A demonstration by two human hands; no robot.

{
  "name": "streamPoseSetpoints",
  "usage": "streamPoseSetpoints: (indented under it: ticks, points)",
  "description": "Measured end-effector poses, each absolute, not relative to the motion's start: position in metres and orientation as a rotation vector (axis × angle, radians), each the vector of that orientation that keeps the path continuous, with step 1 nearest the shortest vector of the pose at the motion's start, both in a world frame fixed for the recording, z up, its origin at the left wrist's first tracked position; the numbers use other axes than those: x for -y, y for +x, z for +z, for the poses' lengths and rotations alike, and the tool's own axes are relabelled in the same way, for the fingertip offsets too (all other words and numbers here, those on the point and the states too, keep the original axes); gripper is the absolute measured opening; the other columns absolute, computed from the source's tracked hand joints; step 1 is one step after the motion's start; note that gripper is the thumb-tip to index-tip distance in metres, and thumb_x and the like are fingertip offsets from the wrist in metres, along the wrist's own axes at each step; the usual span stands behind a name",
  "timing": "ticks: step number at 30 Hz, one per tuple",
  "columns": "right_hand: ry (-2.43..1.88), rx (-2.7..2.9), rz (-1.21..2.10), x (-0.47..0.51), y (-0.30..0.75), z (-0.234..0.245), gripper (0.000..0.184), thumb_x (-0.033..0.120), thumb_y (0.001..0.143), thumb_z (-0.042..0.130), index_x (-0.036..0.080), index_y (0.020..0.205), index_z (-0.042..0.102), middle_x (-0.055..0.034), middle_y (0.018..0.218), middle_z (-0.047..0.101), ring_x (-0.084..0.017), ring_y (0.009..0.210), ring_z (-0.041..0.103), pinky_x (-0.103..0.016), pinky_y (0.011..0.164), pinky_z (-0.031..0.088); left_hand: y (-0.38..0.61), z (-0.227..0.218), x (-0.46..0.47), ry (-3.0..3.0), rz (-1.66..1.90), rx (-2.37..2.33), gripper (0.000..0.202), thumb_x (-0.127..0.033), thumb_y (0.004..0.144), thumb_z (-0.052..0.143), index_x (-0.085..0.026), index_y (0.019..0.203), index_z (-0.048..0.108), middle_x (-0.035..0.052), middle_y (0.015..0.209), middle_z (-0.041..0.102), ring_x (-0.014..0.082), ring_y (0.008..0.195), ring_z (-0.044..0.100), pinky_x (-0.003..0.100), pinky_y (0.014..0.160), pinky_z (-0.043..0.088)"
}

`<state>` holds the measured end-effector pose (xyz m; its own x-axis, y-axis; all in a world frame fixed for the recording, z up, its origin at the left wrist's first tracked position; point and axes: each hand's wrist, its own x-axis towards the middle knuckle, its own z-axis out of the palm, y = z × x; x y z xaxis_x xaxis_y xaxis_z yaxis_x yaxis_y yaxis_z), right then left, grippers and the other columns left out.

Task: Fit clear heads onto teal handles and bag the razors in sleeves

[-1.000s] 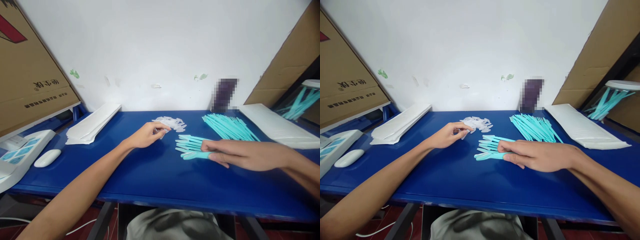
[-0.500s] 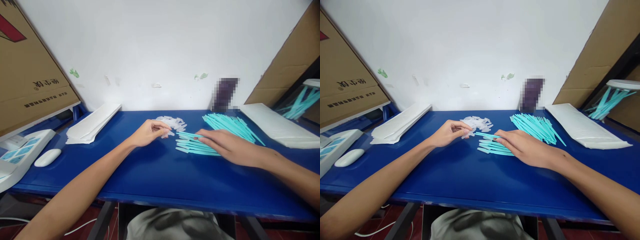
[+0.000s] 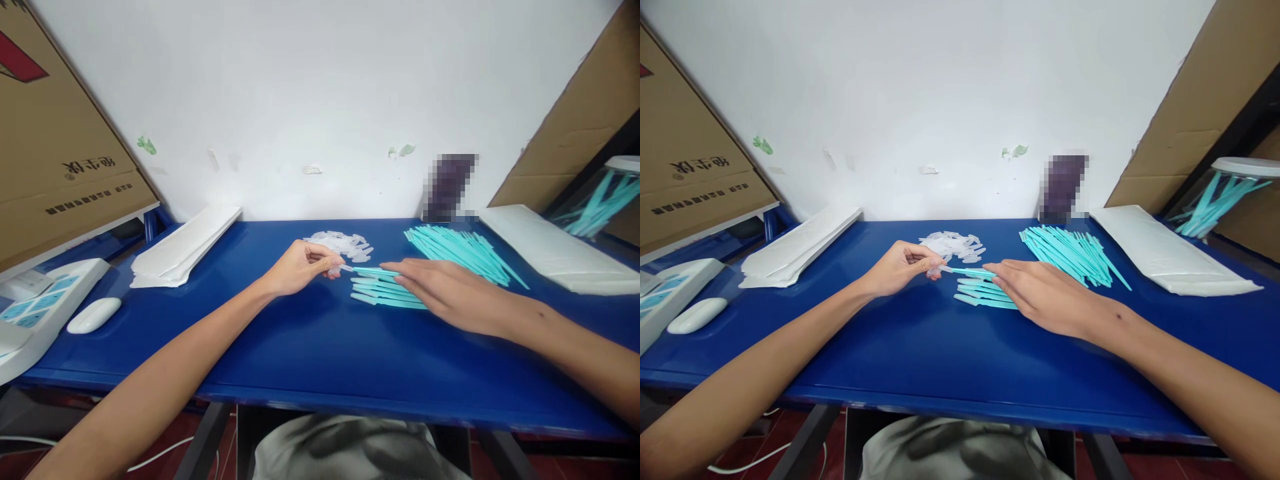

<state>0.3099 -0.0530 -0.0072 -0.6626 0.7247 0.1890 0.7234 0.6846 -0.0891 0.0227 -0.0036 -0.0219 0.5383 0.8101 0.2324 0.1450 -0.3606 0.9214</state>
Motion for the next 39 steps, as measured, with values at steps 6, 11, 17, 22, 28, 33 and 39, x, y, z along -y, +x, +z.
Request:
streamPoseSetpoints:
  ticks: [6, 11, 17, 22, 28, 33, 39]
  points:
    - [-1.166, 2.646, -0.006, 0.054, 0.307, -0.009, 0.052, 0.04, 0.106, 0.025, 0.017, 0.146, 0.049, -0.0139, 0.118, 0.071, -0.03, 0.098, 0.07, -0.043, 0.078, 0.055, 0.029, -0.025, 0.007, 1.762, 0.898, -0.778, 0.03, -0.042, 0.084, 0.074, -0.012, 0.085, 0.078, 0.0063, 0.075, 0.073, 0.0134, 0.068, 0.065, 0.026, 0.07, 0.055]
    - [-1.221, 2.566, 0.163, 0.058, 0.302, -0.008, 0.044, 0.042, 0.106, 0.029, 0.023, 0.142, 0.043, -0.0051, 0.087, 0.07, -0.022, 0.069, 0.065, -0.033, 0.06, 0.046, 0.037, -0.026, 0.012, 1.681, 0.875, -0.764, 0.032, -0.044, 0.081, 0.077, -0.012, 0.078, 0.077, 0.0056, 0.073, 0.073, 0.0125, 0.067, 0.064, 0.024, 0.069, 0.055]
    - [-1.152, 2.424, 0.305, 0.061, 0.296, -0.009, 0.03, 0.043, 0.104, 0.037, 0.024, 0.124, 0.048, 0.0036, 0.066, 0.057, -0.016, 0.053, 0.052, -0.027, 0.054, 0.036, 0.041, -0.026, 0.018, 1.651, 0.922, -0.741, 0.032, -0.043, 0.08, 0.078, -0.012, 0.075, 0.076, 0.0054, 0.071, 0.072, 0.0123, 0.066, 0.064, 0.024, 0.068, 0.054]
    - [-1.137, 2.358, 0.441, 0.064, 0.289, -0.008, 0.028, 0.043, 0.102, 0.041, 0.023, 0.12, 0.051, 0.0024, 0.07, 0.06, -0.014, 0.052, 0.047, -0.027, 0.052, 0.034, 0.044, -0.027, 0.02, 1.65, 0.913, -0.734, 0.034, -0.046, 0.08, 0.078, -0.012, 0.075, 0.077, 0.0068, 0.073, 0.074, 0.0141, 0.068, 0.066, 0.026, 0.069, 0.055]
    - [-1.096, 2.234, 0.502, 0.067, 0.29, -0.007, 0.033, 0.048, 0.102, 0.04, 0.023, 0.118, 0.055, 0.0014, 0.073, 0.061, -0.013, 0.051, 0.047, -0.027, 0.052, 0.036, 0.043, -0.026, 0.022, 1.643, 0.788, -0.748, 0.035, -0.042, 0.071, 0.085, -0.013, 0.091, 0.08, 0.0102, 0.084, 0.078, 0.021, 0.079, 0.073, 0.031, 0.077, 0.059]
    - [-1.135, 2.257, 0.424, 0.063, 0.298, -0.008, 0.034, 0.048, 0.103, 0.038, 0.023, 0.118, 0.056, 0.0028, 0.067, 0.06, -0.015, 0.052, 0.051, -0.028, 0.053, 0.035, 0.031, -0.028, 0.009, 1.667, 0.887, -0.761, 0.032, -0.036, 0.072, 0.086, -0.013, 0.093, 0.079, 0.0101, 0.085, 0.078, 0.0196, 0.078, 0.073, 0.031, 0.078, 0.058]
    - [-1.115, 2.466, 0.209, 0.06, 0.298, -0.011, 0.035, 0.041, 0.105, 0.031, 0.022, 0.125, 0.054, -0.006, 0.095, 0.072, -0.02, 0.075, 0.065, -0.032, 0.068, 0.045, 0.027, -0.031, -0.001, 1.497, 1.103, -0.734, 0.044, -0.031, 0.072, 0.087, -0.014, 0.11, 0.073, 0.0059, 0.08, 0.077, 0.0173, 0.08, 0.073, 0.031, 0.083, 0.055]
